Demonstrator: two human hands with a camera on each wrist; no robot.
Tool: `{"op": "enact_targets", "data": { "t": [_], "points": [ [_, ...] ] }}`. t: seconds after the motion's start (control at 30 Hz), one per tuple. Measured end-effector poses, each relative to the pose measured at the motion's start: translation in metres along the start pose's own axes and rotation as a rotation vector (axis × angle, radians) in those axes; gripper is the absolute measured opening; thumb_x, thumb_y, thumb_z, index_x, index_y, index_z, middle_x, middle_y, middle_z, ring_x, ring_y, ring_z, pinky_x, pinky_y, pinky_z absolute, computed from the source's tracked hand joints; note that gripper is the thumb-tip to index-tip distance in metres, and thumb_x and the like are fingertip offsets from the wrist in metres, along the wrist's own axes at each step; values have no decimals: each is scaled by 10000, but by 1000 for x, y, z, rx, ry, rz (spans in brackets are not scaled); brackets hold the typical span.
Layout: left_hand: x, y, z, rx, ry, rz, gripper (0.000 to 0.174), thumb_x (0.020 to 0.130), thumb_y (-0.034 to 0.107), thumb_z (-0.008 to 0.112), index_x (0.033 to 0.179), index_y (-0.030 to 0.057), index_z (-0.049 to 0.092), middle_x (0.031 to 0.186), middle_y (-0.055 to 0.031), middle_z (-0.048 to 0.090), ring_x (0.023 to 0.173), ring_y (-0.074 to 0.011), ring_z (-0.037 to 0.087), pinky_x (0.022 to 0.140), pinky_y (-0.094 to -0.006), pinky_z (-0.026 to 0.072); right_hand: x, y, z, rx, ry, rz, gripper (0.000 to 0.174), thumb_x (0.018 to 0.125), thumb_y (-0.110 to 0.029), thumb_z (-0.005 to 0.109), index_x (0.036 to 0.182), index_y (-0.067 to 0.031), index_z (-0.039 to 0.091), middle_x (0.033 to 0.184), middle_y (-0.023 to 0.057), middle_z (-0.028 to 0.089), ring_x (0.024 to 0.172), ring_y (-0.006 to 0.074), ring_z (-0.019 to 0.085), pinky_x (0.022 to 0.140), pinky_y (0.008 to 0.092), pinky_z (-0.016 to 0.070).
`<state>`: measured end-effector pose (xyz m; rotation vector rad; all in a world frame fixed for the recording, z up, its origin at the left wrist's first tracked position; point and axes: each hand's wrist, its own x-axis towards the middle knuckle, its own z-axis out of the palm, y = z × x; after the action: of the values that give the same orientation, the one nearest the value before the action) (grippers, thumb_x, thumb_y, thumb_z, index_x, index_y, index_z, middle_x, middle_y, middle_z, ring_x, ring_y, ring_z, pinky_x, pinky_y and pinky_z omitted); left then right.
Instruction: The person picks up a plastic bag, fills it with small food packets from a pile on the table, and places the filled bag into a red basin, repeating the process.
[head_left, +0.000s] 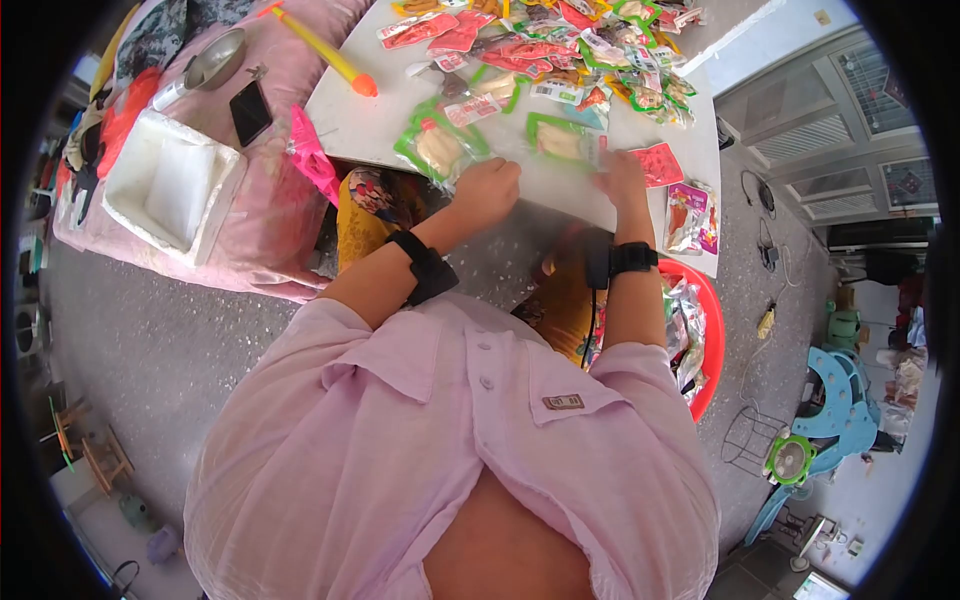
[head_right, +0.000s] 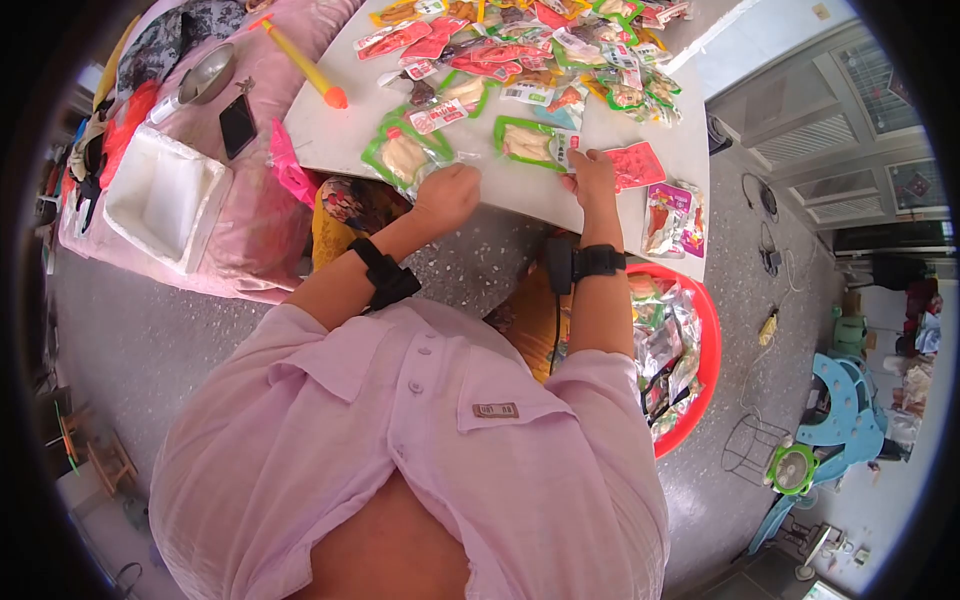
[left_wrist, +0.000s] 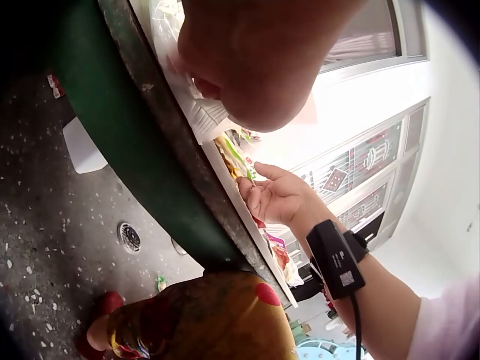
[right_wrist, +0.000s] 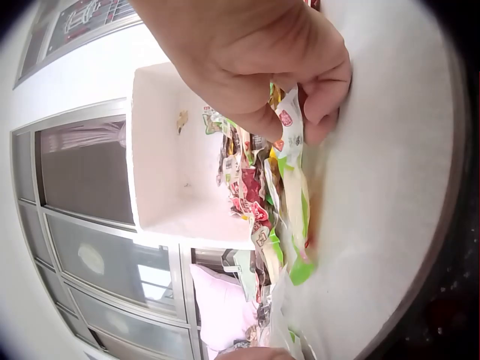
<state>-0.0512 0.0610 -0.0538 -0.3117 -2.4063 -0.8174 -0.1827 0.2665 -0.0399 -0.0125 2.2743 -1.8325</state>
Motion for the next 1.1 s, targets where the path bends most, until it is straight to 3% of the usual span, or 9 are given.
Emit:
{"op": "enact_targets", "data": {
  "t": [0.2,0.37,0.53,0.63,0.73,0.83,0.93,1.03,1.1],
  "points": [
    [1,4,-6,-22,-19,-114,40,702,81,471,716,51,450,668,-133,489,643,-328,496,559,-420,395,3,-4,9,-271,-111,-119,192,728,-64,511,912,-21,480,834,86,521,681,181,535,528,282,464],
    [5,8,-9,-77,-50,-208,60,712,89,464,755,48,468,713,-143,511,691,-335,501,592,-411,400,-30,-18,6,455,-62,118,208,756,-13,440,960,-42,464,914,100,524,767,217,545,598,354,484],
    [9,6,-7,-131,33,-170,143,692,112,501,795,14,488,698,-151,512,644,-324,504,563,-401,404,-62,-29,2,755,-26,34,234,767,20,401,980,-57,458,942,103,527,817,234,546,629,379,491],
    [12,24,-20,-324,-29,-390,263,738,211,525,920,25,490,744,-115,528,644,-274,523,568,-363,416,-84,-41,8,733,-56,-46,209,769,33,392,937,-63,471,955,98,527,860,233,539,663,379,476],
    [17,46,-34,-1016,-170,-1023,335,790,311,506,1012,63,471,811,-46,522,720,-189,528,624,-329,422,-90,-20,7,689,-208,-161,199,748,54,401,884,-65,484,961,90,530,901,229,524,736,357,442],
    [13,50,-42,-1622,-264,-1332,393,790,331,490,1094,91,424,923,-54,523,791,-189,535,669,-344,436,-106,-21,7,344,-447,-452,218,715,94,404,858,-50,486,970,93,528,953,221,497,812,309,390],
    [4,39,-33,-1855,-421,-1198,369,818,285,470,1127,97,392,1060,-73,477,915,-190,506,767,-348,411,-118,-18,2,-20,-583,-441,266,690,131,388,875,-34,485,1072,128,477,1006,217,462,828,262,364],
    [-2,44,-24,-1684,-348,-1056,420,820,272,469,1190,116,342,1114,-70,460,982,-201,482,824,-373,387,-134,-23,4,-261,-395,-645,293,699,140,369,912,-26,483,1206,159,362,1059,219,424,835,250,351],
    [0,49,-23,-1752,-274,-908,491,805,291,492,1241,174,300,1172,-48,429,1075,-190,406,926,-402,284,-132,-4,10,26,-130,-446,340,721,98,386,1015,-49,473,1236,129,335,1070,225,412,876,246,324]
  ]
}}
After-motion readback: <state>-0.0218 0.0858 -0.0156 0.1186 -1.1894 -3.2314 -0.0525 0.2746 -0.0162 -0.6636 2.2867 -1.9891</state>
